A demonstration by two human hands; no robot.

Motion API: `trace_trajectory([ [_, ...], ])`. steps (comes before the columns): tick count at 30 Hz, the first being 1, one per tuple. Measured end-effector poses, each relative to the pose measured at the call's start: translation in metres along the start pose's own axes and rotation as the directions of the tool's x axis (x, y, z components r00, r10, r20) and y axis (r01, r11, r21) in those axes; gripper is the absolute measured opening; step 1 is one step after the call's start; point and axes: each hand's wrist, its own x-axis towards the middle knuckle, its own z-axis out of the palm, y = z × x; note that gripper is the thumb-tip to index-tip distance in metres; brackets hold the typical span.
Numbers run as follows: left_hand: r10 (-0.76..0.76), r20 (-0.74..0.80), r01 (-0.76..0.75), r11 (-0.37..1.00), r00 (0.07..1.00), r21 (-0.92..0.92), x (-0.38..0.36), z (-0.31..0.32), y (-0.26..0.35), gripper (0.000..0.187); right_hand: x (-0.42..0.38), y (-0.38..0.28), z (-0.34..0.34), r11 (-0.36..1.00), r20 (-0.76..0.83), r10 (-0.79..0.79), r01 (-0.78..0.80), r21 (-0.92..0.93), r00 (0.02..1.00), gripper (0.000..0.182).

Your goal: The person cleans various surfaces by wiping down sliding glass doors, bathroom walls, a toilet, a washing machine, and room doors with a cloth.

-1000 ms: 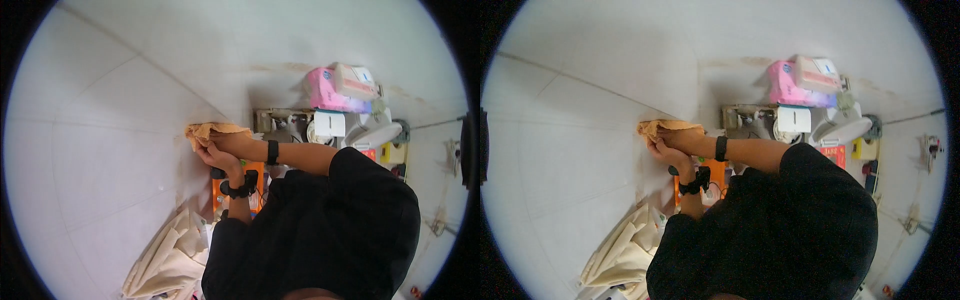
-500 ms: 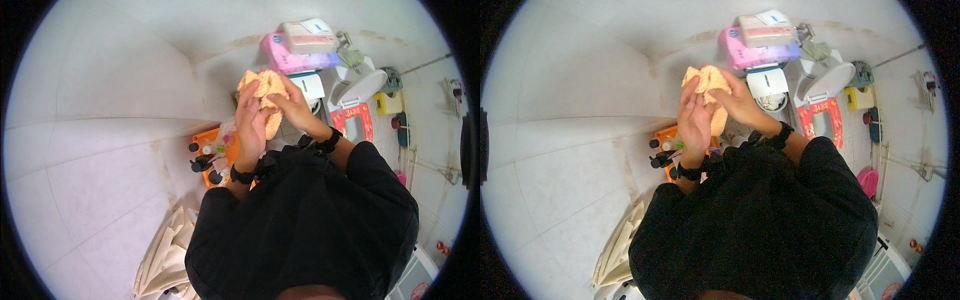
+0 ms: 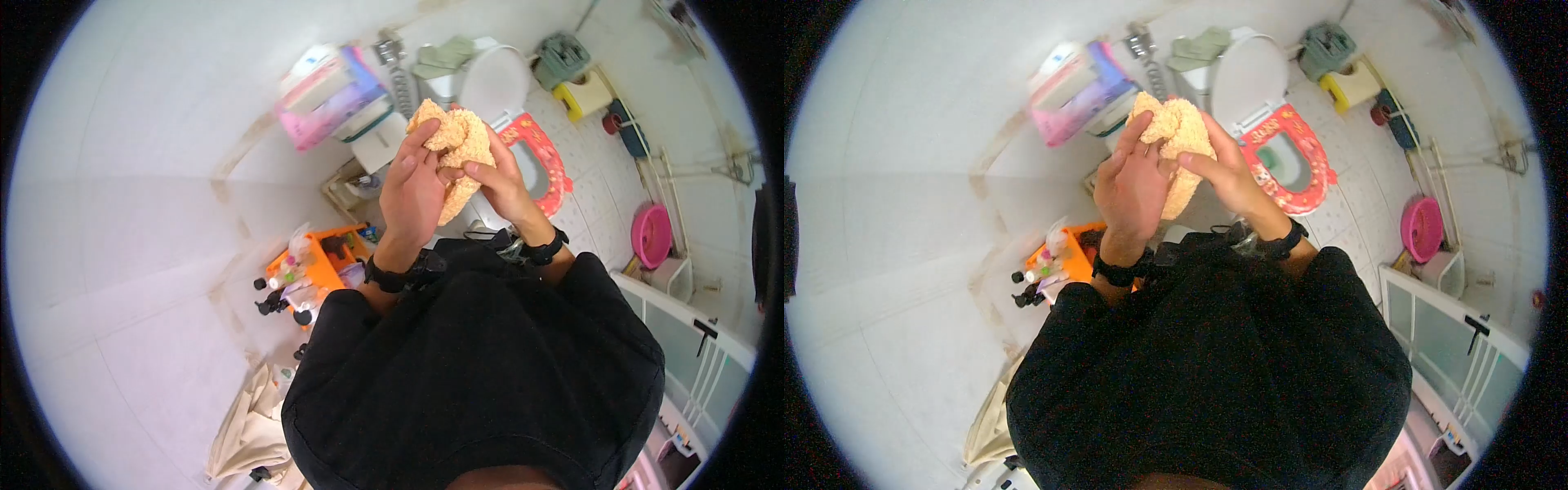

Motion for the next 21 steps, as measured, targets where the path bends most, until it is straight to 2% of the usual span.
trace_trajectory([
  [2, -0.055, 0.024, 0.054, 0.998, 0.998, 0.032, 0.009, 0.021, -0.038, 0.067, -0.027, -0.011, -0.036, 0.995, -0.034, -0.091, 0.089, -0.053, 0.995, 0.066],
  [6, -0.193, 0.072, 0.19, 0.98, 0.979, 0.052, 0.023, 0.057, -0.095, 0.065, -0.065, -0.031, -0.088, 0.99, -0.19, -0.134, 0.122, -0.074, 0.973, 0.068],
  [8, -0.249, 0.116, 0.24, 0.967, 0.962, 0.091, 0.013, 0.062, -0.119, 0.063, -0.096, -0.033, -0.103, 0.987, -0.221, -0.15, 0.134, -0.086, 0.964, 0.067],
  [12, -0.41, 0.207, 0.386, 0.911, 0.888, 0.149, 0.018, 0.086, -0.161, 0.059, -0.139, -0.042, -0.142, 0.983, -0.343, -0.184, 0.166, -0.082, 0.921, 0.064],
  [13, -0.43, 0.221, 0.421, 0.903, 0.875, 0.09, 0.022, 0.099, -0.172, 0.046, -0.147, -0.044, -0.151, 0.98, -0.375, -0.201, 0.183, -0.083, 0.905, 0.063],
  [16, -0.53, 0.273, 0.491, 0.847, 0.803, 0.203, 0.036, 0.123, -0.217, 0.055, -0.171, -0.059, -0.178, 0.972, -0.536, -0.231, 0.22, -0.086, 0.812, 0.062],
  [17, -0.541, 0.291, 0.47, 0.837, 0.789, 0.281, 0.039, 0.133, -0.232, 0.052, -0.182, -0.067, -0.185, 0.969, -0.567, -0.243, 0.223, -0.106, 0.787, 0.061],
  [21, -0.666, 0.373, 0.608, 0.745, 0.646, 0.275, 0.049, 0.176, -0.287, 0.042, -0.224, -0.088, -0.216, 0.947, -0.689, -0.319, 0.252, -0.201, 0.65, 0.06],
])
